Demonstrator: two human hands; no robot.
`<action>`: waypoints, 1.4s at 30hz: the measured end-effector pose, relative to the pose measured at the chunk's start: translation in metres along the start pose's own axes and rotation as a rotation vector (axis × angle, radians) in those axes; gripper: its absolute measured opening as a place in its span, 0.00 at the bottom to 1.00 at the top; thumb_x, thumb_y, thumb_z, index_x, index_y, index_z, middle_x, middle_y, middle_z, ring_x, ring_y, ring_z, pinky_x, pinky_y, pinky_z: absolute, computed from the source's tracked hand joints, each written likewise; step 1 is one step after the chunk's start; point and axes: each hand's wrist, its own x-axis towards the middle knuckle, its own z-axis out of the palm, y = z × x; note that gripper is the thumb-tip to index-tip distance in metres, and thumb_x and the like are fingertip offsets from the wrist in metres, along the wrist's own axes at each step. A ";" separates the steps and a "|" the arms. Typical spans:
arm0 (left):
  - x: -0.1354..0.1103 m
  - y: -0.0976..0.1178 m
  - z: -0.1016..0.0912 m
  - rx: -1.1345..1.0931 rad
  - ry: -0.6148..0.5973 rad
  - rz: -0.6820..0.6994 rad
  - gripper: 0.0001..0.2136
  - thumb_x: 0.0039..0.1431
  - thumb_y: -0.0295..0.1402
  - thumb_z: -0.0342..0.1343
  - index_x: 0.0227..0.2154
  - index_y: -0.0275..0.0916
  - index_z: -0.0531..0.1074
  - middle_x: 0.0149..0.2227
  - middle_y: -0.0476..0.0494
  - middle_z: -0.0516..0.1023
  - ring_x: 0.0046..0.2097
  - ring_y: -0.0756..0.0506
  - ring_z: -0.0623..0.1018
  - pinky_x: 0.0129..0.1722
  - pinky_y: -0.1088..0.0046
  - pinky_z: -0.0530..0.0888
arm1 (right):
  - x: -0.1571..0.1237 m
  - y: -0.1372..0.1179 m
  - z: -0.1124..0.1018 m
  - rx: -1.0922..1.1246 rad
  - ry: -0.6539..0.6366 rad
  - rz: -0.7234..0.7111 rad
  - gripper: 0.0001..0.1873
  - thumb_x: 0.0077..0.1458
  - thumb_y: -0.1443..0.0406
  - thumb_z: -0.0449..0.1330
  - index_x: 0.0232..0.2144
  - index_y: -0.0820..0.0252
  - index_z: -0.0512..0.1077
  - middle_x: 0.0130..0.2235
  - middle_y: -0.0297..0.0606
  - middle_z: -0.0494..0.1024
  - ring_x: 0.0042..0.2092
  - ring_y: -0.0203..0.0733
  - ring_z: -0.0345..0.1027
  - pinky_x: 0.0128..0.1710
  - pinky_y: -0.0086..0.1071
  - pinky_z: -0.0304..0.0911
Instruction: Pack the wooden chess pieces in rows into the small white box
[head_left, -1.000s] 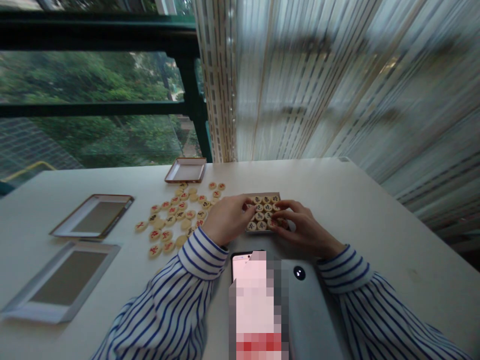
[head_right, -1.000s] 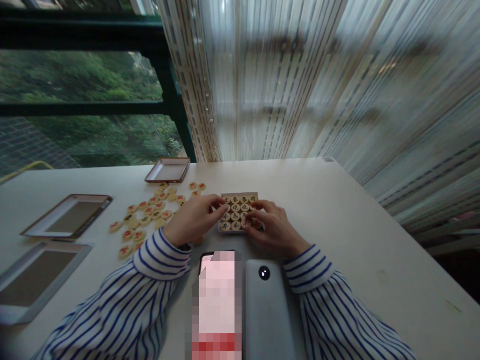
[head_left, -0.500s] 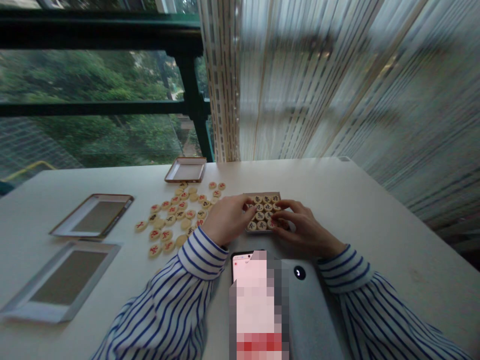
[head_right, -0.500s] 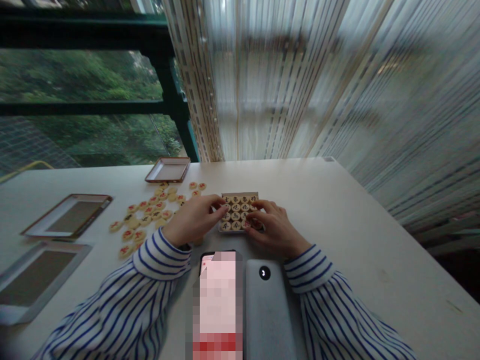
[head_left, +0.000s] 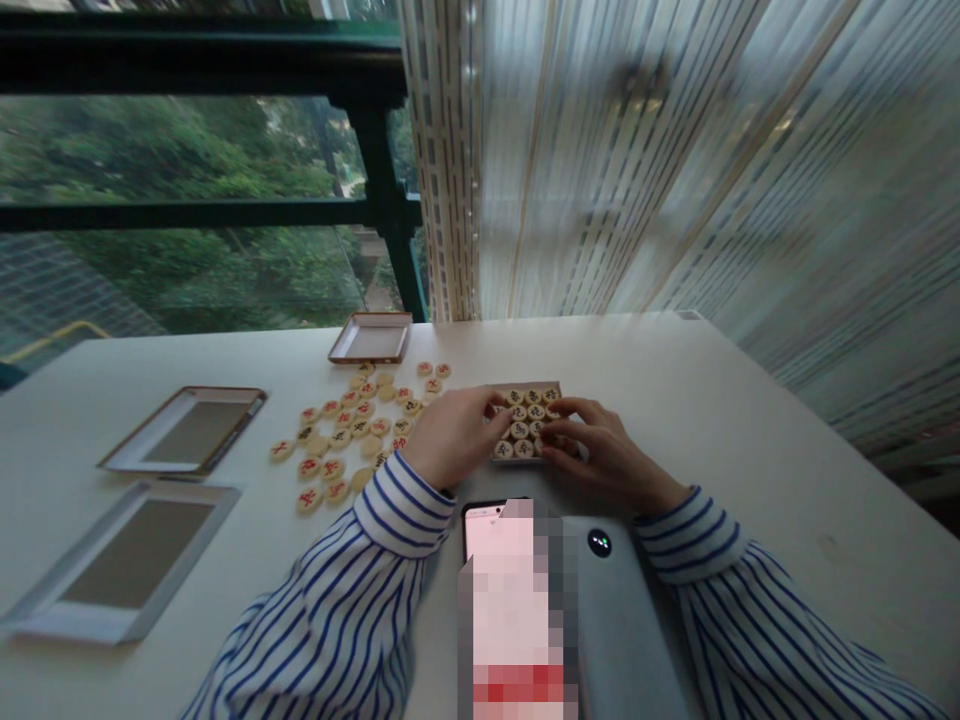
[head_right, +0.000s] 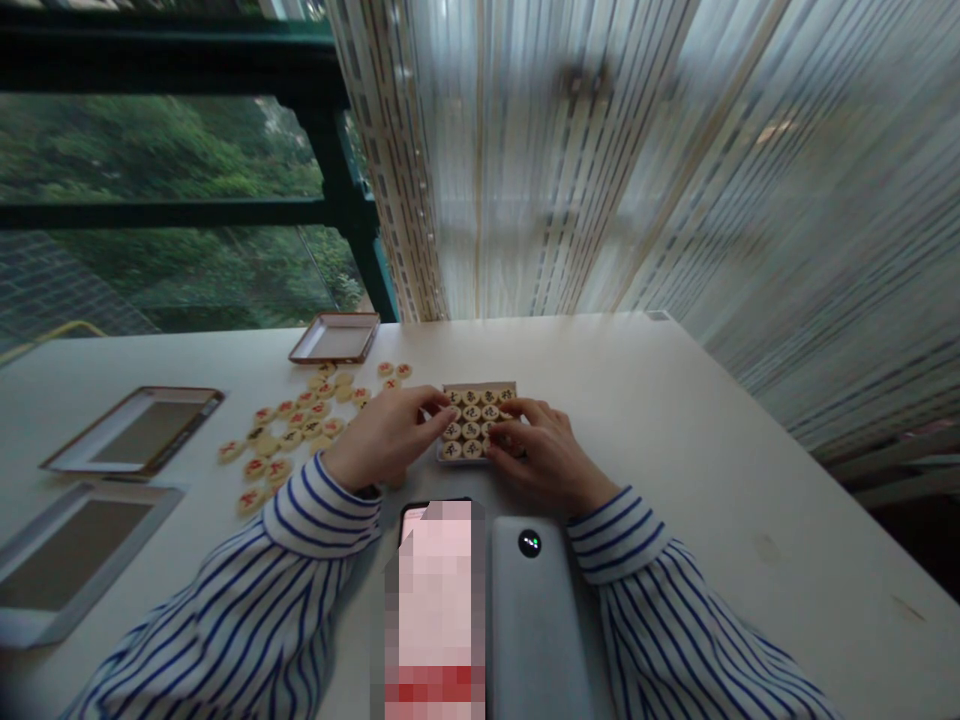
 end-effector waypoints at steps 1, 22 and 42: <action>0.000 0.000 0.000 0.002 -0.002 -0.002 0.13 0.57 0.39 0.47 0.36 0.39 0.74 0.34 0.43 0.79 0.36 0.45 0.76 0.34 0.71 0.69 | 0.000 0.000 0.000 0.001 0.000 -0.001 0.11 0.52 0.59 0.57 0.37 0.53 0.73 0.48 0.44 0.69 0.50 0.50 0.62 0.46 0.49 0.58; 0.000 0.001 -0.003 0.009 0.015 -0.004 0.14 0.57 0.39 0.47 0.37 0.39 0.74 0.34 0.43 0.79 0.36 0.45 0.76 0.33 0.72 0.68 | 0.000 -0.001 -0.002 0.003 -0.031 0.009 0.11 0.53 0.59 0.57 0.38 0.54 0.73 0.48 0.43 0.68 0.49 0.48 0.62 0.47 0.46 0.56; -0.007 -0.009 -0.047 -0.065 0.299 -0.024 0.15 0.56 0.41 0.48 0.35 0.38 0.75 0.33 0.44 0.79 0.34 0.47 0.75 0.33 0.72 0.69 | 0.004 -0.007 -0.010 0.031 0.269 -0.015 0.04 0.53 0.67 0.55 0.27 0.59 0.68 0.32 0.38 0.74 0.37 0.40 0.66 0.39 0.36 0.58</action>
